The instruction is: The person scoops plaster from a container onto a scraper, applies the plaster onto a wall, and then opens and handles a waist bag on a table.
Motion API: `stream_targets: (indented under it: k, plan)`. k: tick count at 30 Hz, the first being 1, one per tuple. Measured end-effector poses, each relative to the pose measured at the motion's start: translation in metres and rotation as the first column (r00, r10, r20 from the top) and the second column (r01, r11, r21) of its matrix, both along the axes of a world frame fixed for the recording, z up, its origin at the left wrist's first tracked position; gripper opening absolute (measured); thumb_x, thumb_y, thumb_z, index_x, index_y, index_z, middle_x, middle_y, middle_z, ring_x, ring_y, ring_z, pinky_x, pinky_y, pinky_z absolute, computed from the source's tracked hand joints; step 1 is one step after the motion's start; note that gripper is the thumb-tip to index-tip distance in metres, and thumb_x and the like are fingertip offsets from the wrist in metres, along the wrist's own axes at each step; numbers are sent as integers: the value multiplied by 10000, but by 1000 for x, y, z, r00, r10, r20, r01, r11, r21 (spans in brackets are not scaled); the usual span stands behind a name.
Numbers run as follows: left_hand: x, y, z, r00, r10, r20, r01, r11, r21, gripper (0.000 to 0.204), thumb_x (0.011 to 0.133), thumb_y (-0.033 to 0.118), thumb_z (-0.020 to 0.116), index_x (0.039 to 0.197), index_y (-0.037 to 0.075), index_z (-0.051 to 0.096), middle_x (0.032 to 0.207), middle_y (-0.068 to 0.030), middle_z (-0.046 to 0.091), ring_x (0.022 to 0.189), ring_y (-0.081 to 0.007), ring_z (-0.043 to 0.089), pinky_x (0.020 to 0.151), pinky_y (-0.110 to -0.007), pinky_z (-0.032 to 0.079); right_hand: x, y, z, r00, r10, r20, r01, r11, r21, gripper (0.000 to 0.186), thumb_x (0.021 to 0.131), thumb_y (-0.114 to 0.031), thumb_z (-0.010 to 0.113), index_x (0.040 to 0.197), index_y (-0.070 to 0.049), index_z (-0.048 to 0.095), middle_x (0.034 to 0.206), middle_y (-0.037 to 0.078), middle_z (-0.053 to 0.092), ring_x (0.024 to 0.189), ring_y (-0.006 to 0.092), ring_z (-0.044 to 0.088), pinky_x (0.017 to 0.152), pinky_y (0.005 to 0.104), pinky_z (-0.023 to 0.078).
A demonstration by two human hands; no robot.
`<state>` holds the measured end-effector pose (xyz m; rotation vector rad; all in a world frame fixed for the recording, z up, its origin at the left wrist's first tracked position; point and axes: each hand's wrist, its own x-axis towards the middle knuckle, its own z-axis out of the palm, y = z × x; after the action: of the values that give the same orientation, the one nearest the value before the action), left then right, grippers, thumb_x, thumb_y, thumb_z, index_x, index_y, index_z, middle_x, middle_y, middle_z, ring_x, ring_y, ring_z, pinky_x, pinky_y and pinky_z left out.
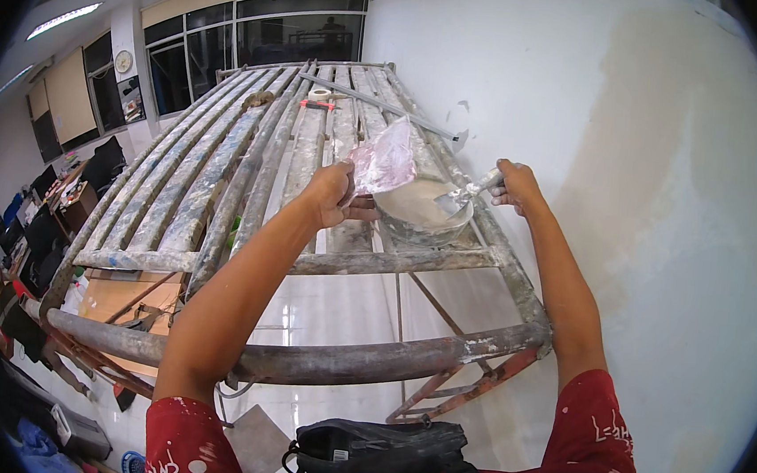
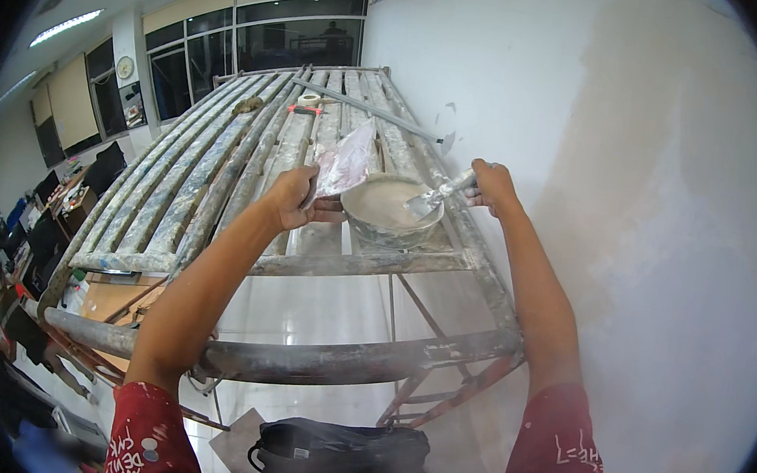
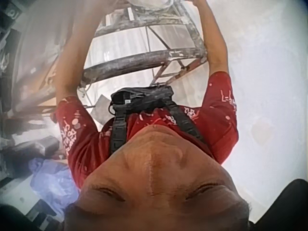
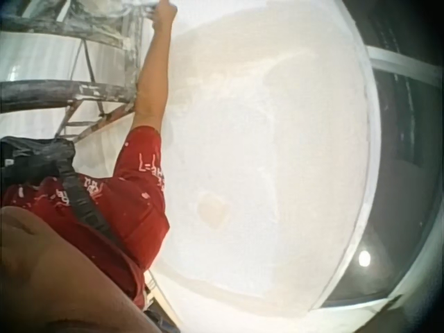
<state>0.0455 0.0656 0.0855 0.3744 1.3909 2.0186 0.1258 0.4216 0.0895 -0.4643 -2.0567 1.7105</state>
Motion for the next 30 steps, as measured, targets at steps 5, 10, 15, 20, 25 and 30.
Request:
stream_targets:
  k: [5, 10, 15, 20, 25, 30]
  plan:
    - [8, 3, 4, 999, 48, -13, -48, 999, 14, 394, 1030, 262, 274, 1261, 18, 480, 1119, -171, 623, 946, -334, 657, 834, -524, 574, 5, -15, 8, 994, 113, 0, -113, 992, -62, 327, 933, -261, 530, 964, 64, 536, 801, 137, 595, 549, 170, 577, 441, 308, 535]
    - [14, 5, 8, 994, 98, -50, -98, 995, -12, 375, 1024, 251, 301, 1230, 2, 491, 1057, -144, 629, 928, -299, 663, 792, -508, 595, 7, -49, 12, 980, 198, 0, -198, 979, -57, 273, 953, -280, 551, 936, -8, 556, 763, 83, 574, 542, 134, 565, 444, 255, 509]
    - [14, 6, 9, 988, 117, -102, -126, 989, -79, 413, 1027, 254, 300, 1283, -24, 466, 1167, -180, 625, 997, -329, 665, 840, -512, 583, 3, -54, 7, 971, 237, 36, -235, 970, -54, 321, 952, -254, 536, 979, 65, 557, 777, 131, 598, 525, 140, 556, 390, 254, 448]
    - [15, 6, 8, 987, 124, -104, -131, 989, -64, 385, 1022, 258, 311, 1234, -12, 486, 1073, -150, 630, 937, -294, 665, 792, -502, 596, 6, -57, 7, 964, 253, 80, -253, 967, -13, 310, 947, -265, 557, 991, 38, 604, 794, 134, 614, 441, 90, 480, 328, 221, 326]
    - [20, 4, 13, 985, 111, -130, -123, 988, -95, 409, 1027, 260, 300, 1262, -23, 480, 1146, -174, 633, 985, -298, 672, 814, -508, 595, 3, -57, 3, 972, 221, 79, -221, 975, -20, 313, 946, -279, 563, 971, 29, 612, 767, 117, 623, 408, 72, 450, 310, 220, 296]
    - [16, 5, 10, 992, 108, -69, -112, 992, -63, 368, 1015, 274, 336, 1211, 14, 506, 1076, -149, 632, 919, -291, 661, 848, -530, 560, -4, -54, -4, 977, 170, 126, -170, 985, -10, 359, 964, -330, 563, 955, 26, 605, 730, 112, 616, 380, 66, 421, 286, 205, 293]
